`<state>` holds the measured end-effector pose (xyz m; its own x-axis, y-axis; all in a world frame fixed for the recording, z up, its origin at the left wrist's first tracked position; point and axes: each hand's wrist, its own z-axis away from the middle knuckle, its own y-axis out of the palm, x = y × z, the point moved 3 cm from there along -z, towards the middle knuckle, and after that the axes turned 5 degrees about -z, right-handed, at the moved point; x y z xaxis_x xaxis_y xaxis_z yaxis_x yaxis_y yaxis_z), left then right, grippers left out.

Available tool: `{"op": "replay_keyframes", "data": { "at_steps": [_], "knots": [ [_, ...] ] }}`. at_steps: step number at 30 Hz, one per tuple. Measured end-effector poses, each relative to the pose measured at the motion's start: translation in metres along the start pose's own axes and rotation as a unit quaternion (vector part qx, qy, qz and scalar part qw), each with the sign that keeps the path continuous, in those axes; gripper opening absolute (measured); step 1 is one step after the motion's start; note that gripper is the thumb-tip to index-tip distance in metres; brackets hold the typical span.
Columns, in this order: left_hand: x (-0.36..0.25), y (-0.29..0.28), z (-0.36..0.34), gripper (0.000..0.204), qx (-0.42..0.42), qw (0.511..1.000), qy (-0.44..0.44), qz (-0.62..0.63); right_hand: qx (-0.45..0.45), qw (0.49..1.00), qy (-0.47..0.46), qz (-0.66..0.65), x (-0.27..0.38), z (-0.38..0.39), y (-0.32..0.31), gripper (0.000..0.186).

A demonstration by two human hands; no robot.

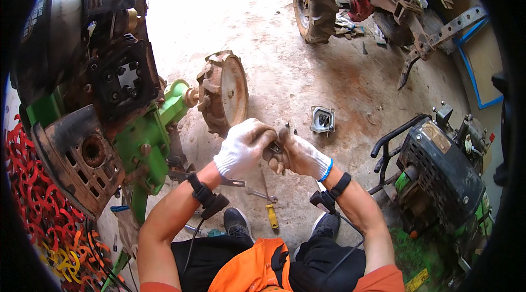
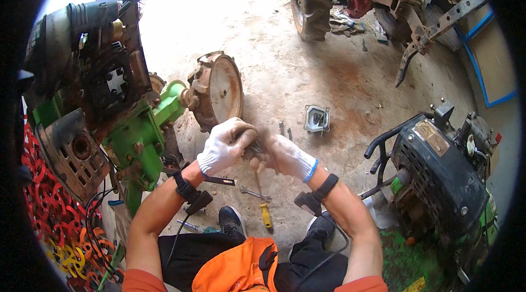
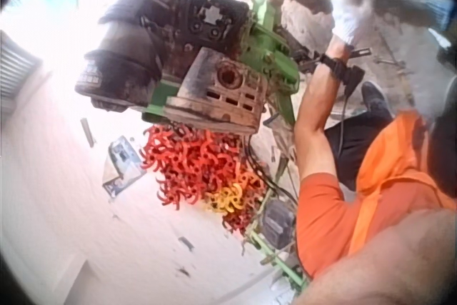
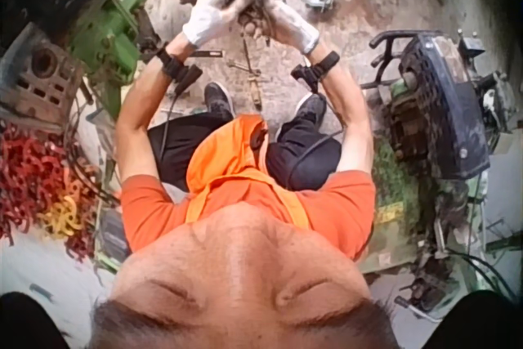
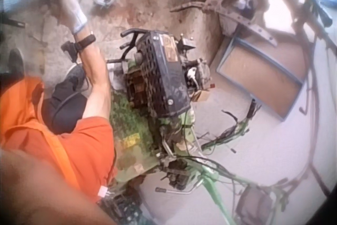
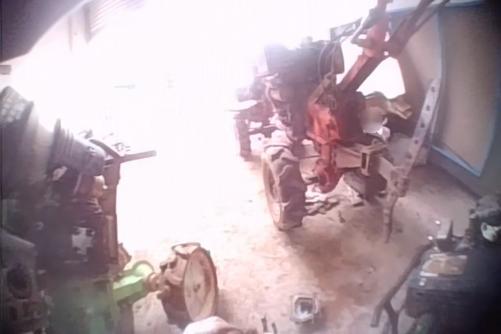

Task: The person removes small metal rods from a tray, inserts them into a green engine, and uses a screwdriver to tighten components. They repeat this process with additional rods, handling each one individually and securing them into the engine.

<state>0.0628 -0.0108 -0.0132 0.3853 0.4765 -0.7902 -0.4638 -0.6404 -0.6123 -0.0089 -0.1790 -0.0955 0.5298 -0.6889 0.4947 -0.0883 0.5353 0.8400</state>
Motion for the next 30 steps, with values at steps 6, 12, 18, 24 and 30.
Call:
{"op": "replay_keyframes", "data": {
  "at_steps": [6, 12, 18, 24, 30],
  "knots": [
    [0.052, -0.017, -0.008, 0.024, -0.103, 0.953, -0.231, 0.166, -0.037, 0.955, 0.024, 0.294, 0.013, 0.000, 0.004, 0.059],
    [0.031, -0.015, 0.005, 0.048, 0.021, 0.978, -0.121, 0.167, -0.113, 0.956, -0.019, 0.270, 0.016, -0.007, 0.008, 0.042],
    [0.009, 0.021, 0.005, 0.030, 0.020, 0.994, -0.078, 0.068, -0.209, 0.890, -0.113, 0.390, 0.026, -0.010, -0.001, 0.062],
    [-0.009, 0.033, -0.005, 0.040, -0.021, 0.974, -0.106, 0.199, -0.214, 0.857, -0.147, 0.445, 0.050, -0.003, -0.005, 0.042],
    [-0.011, 0.032, -0.023, 0.025, 0.039, 0.929, -0.143, 0.339, -0.119, 0.935, -0.092, 0.320, 0.071, 0.045, 0.010, 0.044]
  ]
}}
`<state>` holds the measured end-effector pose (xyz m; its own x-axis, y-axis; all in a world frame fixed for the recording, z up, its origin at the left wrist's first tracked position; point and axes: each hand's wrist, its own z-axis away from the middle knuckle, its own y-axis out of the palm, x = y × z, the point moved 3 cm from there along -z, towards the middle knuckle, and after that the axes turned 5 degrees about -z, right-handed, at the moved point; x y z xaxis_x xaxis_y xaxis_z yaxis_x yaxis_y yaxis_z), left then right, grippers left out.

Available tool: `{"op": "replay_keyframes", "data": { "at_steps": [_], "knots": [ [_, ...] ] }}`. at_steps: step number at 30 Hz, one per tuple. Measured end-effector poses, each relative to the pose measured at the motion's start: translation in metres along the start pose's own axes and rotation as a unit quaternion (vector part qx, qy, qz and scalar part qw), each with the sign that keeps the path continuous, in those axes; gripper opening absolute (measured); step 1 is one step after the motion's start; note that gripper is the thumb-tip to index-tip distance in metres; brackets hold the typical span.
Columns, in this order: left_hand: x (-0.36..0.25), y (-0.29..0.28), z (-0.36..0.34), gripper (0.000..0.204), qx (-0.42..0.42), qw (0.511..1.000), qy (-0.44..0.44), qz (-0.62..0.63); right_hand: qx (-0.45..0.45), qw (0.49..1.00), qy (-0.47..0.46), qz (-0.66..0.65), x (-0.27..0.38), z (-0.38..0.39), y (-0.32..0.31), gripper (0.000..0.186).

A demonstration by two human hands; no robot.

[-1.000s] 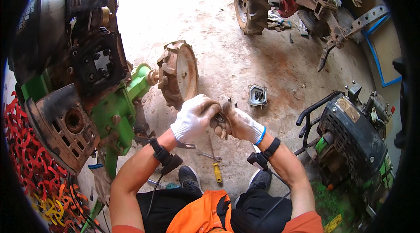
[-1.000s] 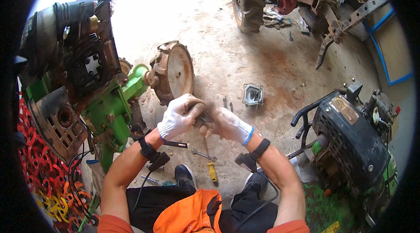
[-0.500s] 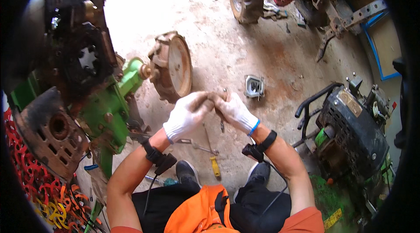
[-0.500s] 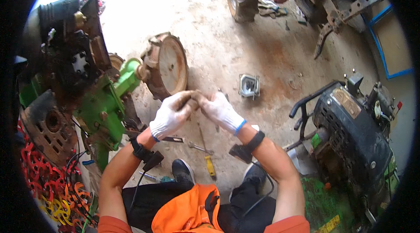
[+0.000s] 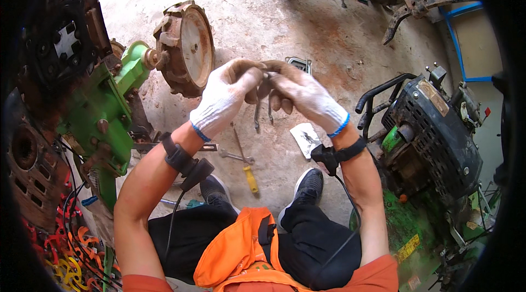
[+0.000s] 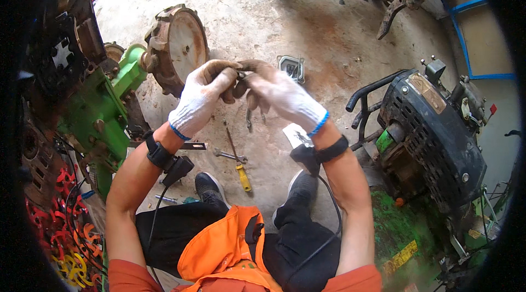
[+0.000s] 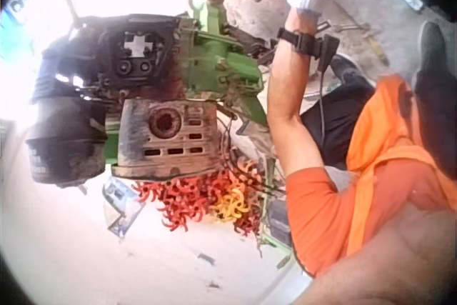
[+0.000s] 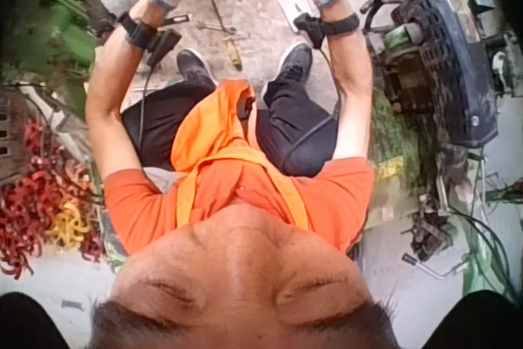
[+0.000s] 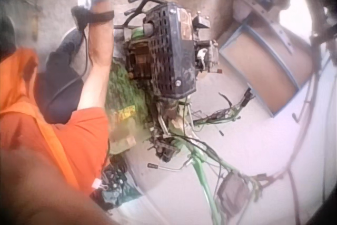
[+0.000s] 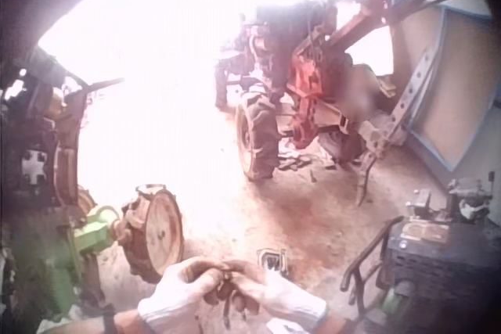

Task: The person removes small metal rods from a tray, inserts them into a green engine, and uses a screwdriver to tighten components. They repeat this process with additional rods, handling each one individually and securing them into the engine.

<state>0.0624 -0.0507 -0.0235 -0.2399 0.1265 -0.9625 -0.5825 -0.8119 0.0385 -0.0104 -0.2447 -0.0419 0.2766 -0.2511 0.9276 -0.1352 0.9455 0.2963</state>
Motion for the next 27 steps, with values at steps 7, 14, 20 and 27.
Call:
{"op": "replay_keyframes", "data": {
  "at_steps": [7, 14, 20, 27],
  "knots": [
    [0.022, -0.010, -0.002, 0.022, -0.013, 0.991, -0.072, 0.115, -0.216, 0.903, 0.047, 0.369, -0.033, 0.034, -0.095, 0.046],
    [0.050, -0.013, 0.010, 0.020, -0.023, 0.978, -0.147, 0.143, -0.068, 0.707, 0.350, 0.611, -0.175, 0.075, -0.104, 0.063],
    [0.059, -0.014, 0.009, 0.018, -0.017, 0.977, -0.174, 0.118, -0.217, 0.945, 0.160, 0.182, -0.150, 0.046, -0.092, 0.027],
    [0.048, -0.006, 0.010, 0.020, -0.038, 0.986, -0.158, 0.025, -0.117, 0.993, 0.004, -0.003, -0.065, 0.009, -0.013, 0.023]
  ]
}}
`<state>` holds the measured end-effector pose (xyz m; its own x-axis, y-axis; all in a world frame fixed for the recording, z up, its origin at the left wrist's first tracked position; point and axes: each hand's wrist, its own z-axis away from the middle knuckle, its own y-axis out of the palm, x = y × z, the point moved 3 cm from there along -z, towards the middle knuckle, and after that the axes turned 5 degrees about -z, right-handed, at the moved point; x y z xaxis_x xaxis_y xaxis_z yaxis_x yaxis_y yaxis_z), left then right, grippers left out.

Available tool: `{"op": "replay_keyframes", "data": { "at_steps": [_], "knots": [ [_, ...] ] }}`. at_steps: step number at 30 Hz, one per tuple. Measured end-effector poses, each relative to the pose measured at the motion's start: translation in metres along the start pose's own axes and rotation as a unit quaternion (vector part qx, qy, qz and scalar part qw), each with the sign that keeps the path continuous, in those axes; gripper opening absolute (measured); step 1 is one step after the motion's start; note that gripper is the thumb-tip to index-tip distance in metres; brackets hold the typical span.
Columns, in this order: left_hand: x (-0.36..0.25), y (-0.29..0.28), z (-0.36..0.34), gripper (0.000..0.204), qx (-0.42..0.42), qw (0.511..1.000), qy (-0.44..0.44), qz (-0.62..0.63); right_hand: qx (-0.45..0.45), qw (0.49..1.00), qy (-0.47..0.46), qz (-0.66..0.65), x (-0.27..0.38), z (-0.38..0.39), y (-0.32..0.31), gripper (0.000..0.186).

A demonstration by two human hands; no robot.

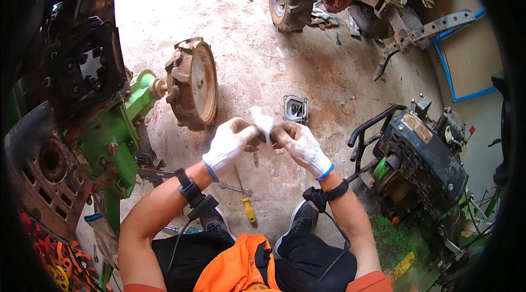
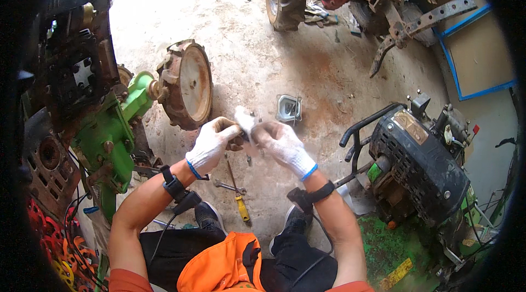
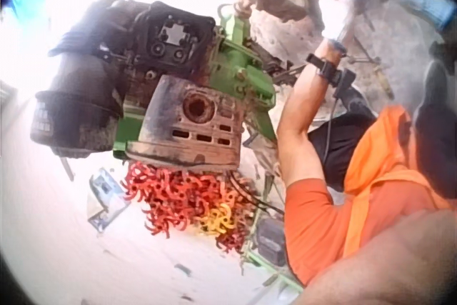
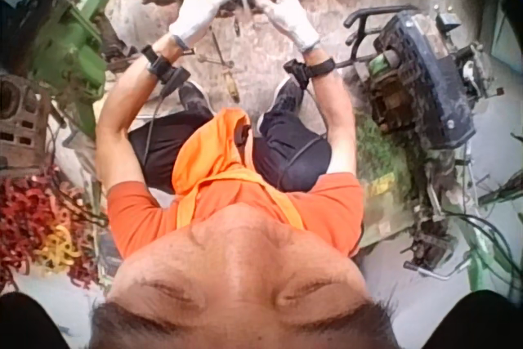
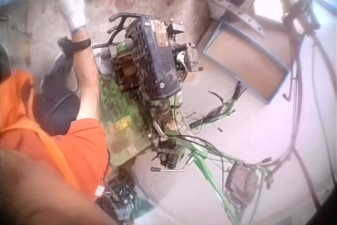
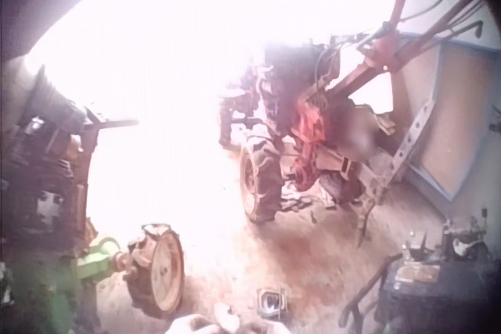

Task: The person removes small metal rods from a tray, inserts them into a green engine, and uses a screwdriver to tighten components. They repeat this process with additional rods, handling each one individually and securing them into the engine.

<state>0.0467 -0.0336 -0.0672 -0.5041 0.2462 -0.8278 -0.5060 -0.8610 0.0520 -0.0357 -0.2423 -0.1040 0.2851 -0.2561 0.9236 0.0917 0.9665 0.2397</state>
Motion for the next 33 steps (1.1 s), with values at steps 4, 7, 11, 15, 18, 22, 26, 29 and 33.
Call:
{"op": "replay_keyframes", "data": {
  "at_steps": [4, 7, 11, 15, 18, 22, 26, 29, 33],
  "knots": [
    [-0.005, 0.000, 0.007, 0.022, 0.004, 0.999, 0.031, 0.016, -0.041, 0.998, -0.041, 0.030, 0.012, -0.004, 0.021, 0.031],
    [-0.005, 0.001, 0.008, 0.023, 0.007, 0.999, 0.040, 0.015, -0.047, 0.995, -0.040, 0.077, 0.010, -0.011, 0.025, 0.037],
    [-0.005, 0.001, 0.008, 0.025, 0.012, 0.998, 0.055, -0.010, 0.018, 0.978, -0.073, 0.193, 0.011, -0.015, 0.024, 0.035],
    [-0.013, -0.001, 0.011, 0.027, 0.027, 0.998, 0.063, -0.002, 0.018, 0.970, -0.105, 0.217, 0.010, -0.016, 0.024, 0.034],
    [-0.020, -0.004, 0.013, 0.029, 0.012, 0.995, 0.099, 0.012, -0.022, 0.996, -0.062, 0.064, 0.001, -0.022, 0.027, 0.037],
    [-0.021, -0.002, 0.015, 0.027, -0.017, 0.985, 0.147, -0.090, -0.033, 0.997, -0.069, -0.025, -0.001, -0.027, 0.020, 0.032],
    [-0.016, 0.000, 0.012, 0.029, -0.015, 0.980, 0.154, -0.122, -0.067, 0.995, -0.072, -0.012, -0.003, -0.028, 0.023, 0.027],
    [-0.014, -0.002, 0.011, 0.036, -0.004, 0.986, 0.141, -0.093, -0.064, 0.997, -0.031, -0.013, -0.006, -0.026, 0.028, 0.025],
    [-0.012, -0.007, 0.011, 0.043, 0.023, 0.994, 0.096, -0.052, -0.047, 0.994, -0.066, 0.068, -0.001, -0.022, 0.032, 0.032]
  ]
}}
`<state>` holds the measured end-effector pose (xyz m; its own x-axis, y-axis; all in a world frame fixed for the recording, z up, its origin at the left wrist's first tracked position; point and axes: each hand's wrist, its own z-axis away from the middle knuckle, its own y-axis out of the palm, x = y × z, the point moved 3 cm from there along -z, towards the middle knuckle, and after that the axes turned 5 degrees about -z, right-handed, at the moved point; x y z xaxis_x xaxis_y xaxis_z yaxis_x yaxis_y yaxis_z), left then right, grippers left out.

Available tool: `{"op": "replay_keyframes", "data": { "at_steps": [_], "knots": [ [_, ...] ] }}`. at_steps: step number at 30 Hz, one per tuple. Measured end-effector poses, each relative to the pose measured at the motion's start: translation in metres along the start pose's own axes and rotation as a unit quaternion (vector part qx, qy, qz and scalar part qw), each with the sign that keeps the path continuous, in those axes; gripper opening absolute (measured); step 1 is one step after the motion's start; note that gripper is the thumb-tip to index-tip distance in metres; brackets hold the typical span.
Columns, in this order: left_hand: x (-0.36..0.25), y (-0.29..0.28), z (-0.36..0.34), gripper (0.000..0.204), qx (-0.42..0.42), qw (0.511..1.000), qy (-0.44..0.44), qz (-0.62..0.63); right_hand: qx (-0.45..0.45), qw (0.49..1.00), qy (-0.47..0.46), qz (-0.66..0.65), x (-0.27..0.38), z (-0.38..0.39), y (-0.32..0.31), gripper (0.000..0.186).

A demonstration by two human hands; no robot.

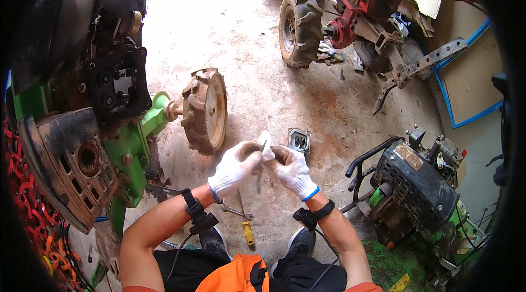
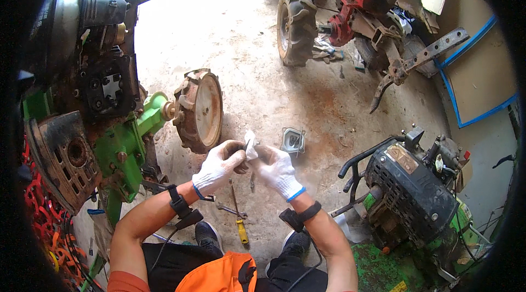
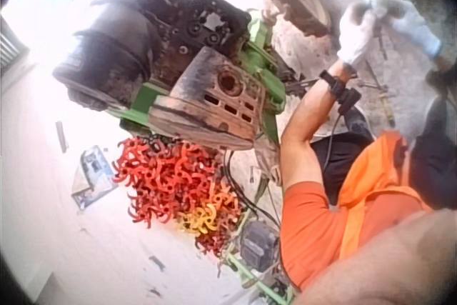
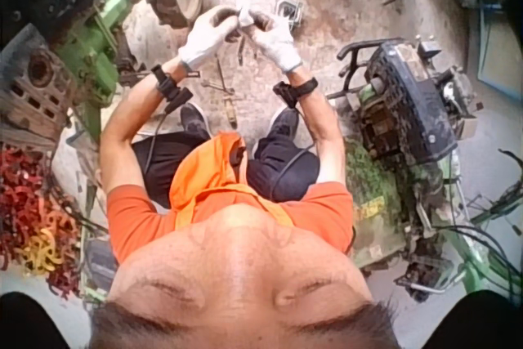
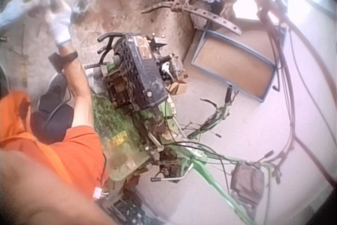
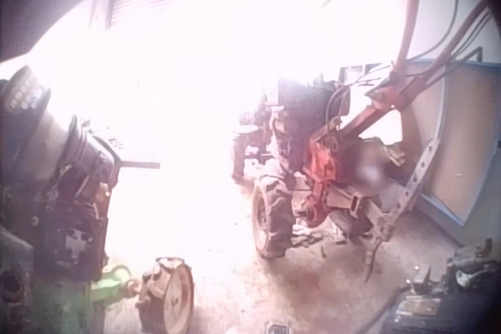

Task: The person removes small metal rods from a tray, inserts them into a green engine, and uses a screwdriver to tighten components. They repeat this process with additional rods, handling each one individually and securing them into the engine.

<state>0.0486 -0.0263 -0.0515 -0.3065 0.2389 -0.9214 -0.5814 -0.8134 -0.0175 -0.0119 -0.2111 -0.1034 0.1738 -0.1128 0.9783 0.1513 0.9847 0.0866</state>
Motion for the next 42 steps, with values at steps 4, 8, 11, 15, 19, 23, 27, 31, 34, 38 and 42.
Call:
{"op": "replay_keyframes", "data": {
  "at_steps": [4, 8, 11, 15, 19, 23, 27, 31, 34, 38, 42],
  "knots": [
    [0.004, 0.000, -0.004, 0.042, 0.000, 1.000, -0.003, 0.000, 0.016, 0.992, -0.075, 0.105, 0.011, 0.002, 0.000, 0.038],
    [0.006, -0.006, -0.011, 0.038, -0.064, 0.992, 0.058, -0.089, 0.038, 0.995, -0.056, 0.069, 0.014, -0.003, -0.002, 0.035],
    [0.003, -0.013, -0.014, 0.035, -0.106, 0.976, 0.106, -0.159, -0.007, 0.999, -0.002, -0.039, 0.011, -0.011, -0.009, 0.031],
    [-0.006, -0.013, -0.009, 0.036, -0.120, 0.961, 0.137, -0.207, -0.048, 0.994, -0.003, -0.097, 0.010, -0.021, -0.013, 0.042],
    [-0.019, 0.005, 0.001, 0.039, -0.112, 0.933, 0.221, -0.260, -0.023, 0.999, -0.017, -0.014, 0.014, -0.027, 0.003, 0.045],
    [-0.024, 0.003, 0.006, 0.040, -0.100, 0.957, 0.161, -0.220, 0.027, 0.997, -0.022, 0.073, 0.023, -0.019, -0.003, 0.033],
    [-0.026, 0.005, 0.007, 0.040, -0.100, 0.939, 0.164, -0.285, 0.012, 1.000, -0.009, 0.003, 0.015, -0.018, -0.001, 0.028],
    [-0.026, 0.005, 0.000, 0.035, -0.104, 0.946, 0.127, -0.281, -0.052, 0.996, 0.045, -0.064, 0.006, -0.030, -0.007, 0.028],
    [-0.025, 0.000, -0.003, 0.034, -0.102, 0.975, 0.123, -0.154, -0.087, 0.983, 0.021, -0.161, 0.018, -0.035, -0.040, 0.026],
    [-0.015, -0.004, -0.008, 0.031, -0.052, 0.997, 0.045, -0.024, 0.092, 0.992, 0.034, -0.075, 0.020, -0.015, -0.025, 0.028],
    [-0.009, -0.006, -0.009, 0.034, -0.077, 0.986, 0.032, -0.146, 0.081, 0.992, 0.079, -0.058, 0.012, -0.013, 0.003, 0.033]
  ]
}}
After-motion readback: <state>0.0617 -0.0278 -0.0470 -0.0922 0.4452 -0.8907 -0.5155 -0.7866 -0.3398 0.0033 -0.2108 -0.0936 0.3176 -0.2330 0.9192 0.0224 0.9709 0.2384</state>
